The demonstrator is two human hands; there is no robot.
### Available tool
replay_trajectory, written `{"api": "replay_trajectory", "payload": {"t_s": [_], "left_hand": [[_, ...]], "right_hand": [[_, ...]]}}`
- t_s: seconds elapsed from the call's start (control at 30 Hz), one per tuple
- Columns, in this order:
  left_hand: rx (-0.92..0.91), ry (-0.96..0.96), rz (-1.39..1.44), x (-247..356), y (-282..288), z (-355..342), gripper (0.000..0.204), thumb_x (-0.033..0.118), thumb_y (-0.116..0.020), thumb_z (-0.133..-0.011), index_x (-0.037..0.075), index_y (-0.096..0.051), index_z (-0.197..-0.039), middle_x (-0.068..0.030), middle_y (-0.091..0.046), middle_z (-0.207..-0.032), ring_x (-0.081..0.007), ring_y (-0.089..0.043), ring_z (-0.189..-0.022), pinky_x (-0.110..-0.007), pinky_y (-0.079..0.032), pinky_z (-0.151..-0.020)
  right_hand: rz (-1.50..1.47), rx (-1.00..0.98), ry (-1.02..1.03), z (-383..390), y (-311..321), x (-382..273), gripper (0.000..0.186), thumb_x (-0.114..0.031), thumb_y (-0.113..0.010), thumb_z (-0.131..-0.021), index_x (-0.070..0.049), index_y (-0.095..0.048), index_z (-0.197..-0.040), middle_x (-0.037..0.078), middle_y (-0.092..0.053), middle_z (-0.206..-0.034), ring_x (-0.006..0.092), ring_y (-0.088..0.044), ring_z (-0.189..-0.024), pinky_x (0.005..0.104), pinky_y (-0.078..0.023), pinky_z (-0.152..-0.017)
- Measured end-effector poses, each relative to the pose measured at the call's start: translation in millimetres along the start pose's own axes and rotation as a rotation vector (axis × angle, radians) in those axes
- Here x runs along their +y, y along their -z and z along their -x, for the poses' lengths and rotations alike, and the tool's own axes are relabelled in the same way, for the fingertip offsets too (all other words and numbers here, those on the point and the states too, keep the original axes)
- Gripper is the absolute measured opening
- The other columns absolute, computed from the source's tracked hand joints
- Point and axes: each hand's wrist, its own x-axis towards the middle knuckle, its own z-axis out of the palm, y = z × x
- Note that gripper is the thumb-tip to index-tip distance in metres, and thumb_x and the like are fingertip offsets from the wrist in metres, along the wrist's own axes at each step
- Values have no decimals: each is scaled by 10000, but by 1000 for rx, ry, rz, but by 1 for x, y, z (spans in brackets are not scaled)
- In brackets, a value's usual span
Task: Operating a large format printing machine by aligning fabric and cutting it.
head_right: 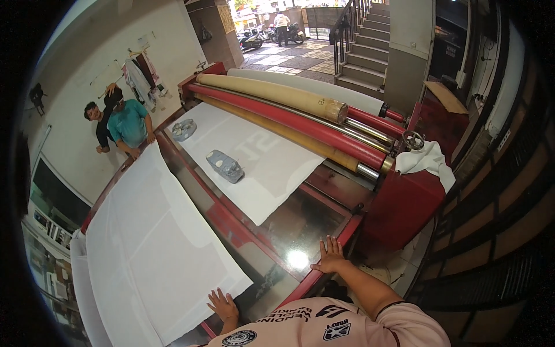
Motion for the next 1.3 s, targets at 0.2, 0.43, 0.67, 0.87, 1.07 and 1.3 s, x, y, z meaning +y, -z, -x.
{"api": "replay_trajectory", "payload": {"t_s": [0.2,0.43,0.67,0.87,1.07,1.3], "left_hand": [[61,-45,29,-10,-2,-1,568,390,-433,-1030,68,-433,-1498,-208,-306,-1595,-414,-171,-1512,-614,-46,-1211],[127,-112,50,-10,-1,5,555,375,-446,-1040,52,-440,-1491,-232,-309,-1589,-443,-164,-1507,-636,-55,-1197],[120,-129,31,-12,-3,5,562,363,-473,-1030,41,-435,-1490,-232,-329,-1576,-450,-178,-1501,-637,-62,-1198],[101,-122,36,-14,-4,5,565,371,-462,-1034,43,-432,-1493,-232,-320,-1582,-445,-174,-1504,-632,-63,-1199],[109,-121,51,-13,-3,5,559,375,-455,-1036,52,-437,-1492,-226,-322,-1584,-445,-173,-1504,-630,-67,-1200],[99,-116,25,-15,-3,3,562,396,-416,-1049,56,-435,-1496,-210,-321,-1590,-442,-175,-1504,-621,-80,-1202]], "right_hand": [[24,17,-23,-3,-3,-4,1223,-774,-543,-842,-64,109,-1595,234,203,-1642,402,211,-1514,525,81,-1209],[26,35,-17,0,-3,-6,1247,-789,-553,-824,-69,113,-1595,235,205,-1641,401,215,-1513,533,80,-1206],[0,38,-13,5,-2,-8,1253,-793,-558,-817,-75,111,-1597,228,199,-1645,401,200,-1518,524,69,-1211],[9,68,-9,7,-4,-9,1249,-786,-564,-819,-75,104,-1598,224,196,-1647,397,193,-1521,524,67,-1213],[2,67,-9,8,-3,-9,1252,-777,-575,-817,-72,105,-1597,223,197,-1647,395,196,-1521,517,69,-1215],[-10,70,-21,9,-1,-11,1242,-762,-586,-820,-83,101,-1600,208,196,-1652,387,202,-1521,513,72,-1216]]}}
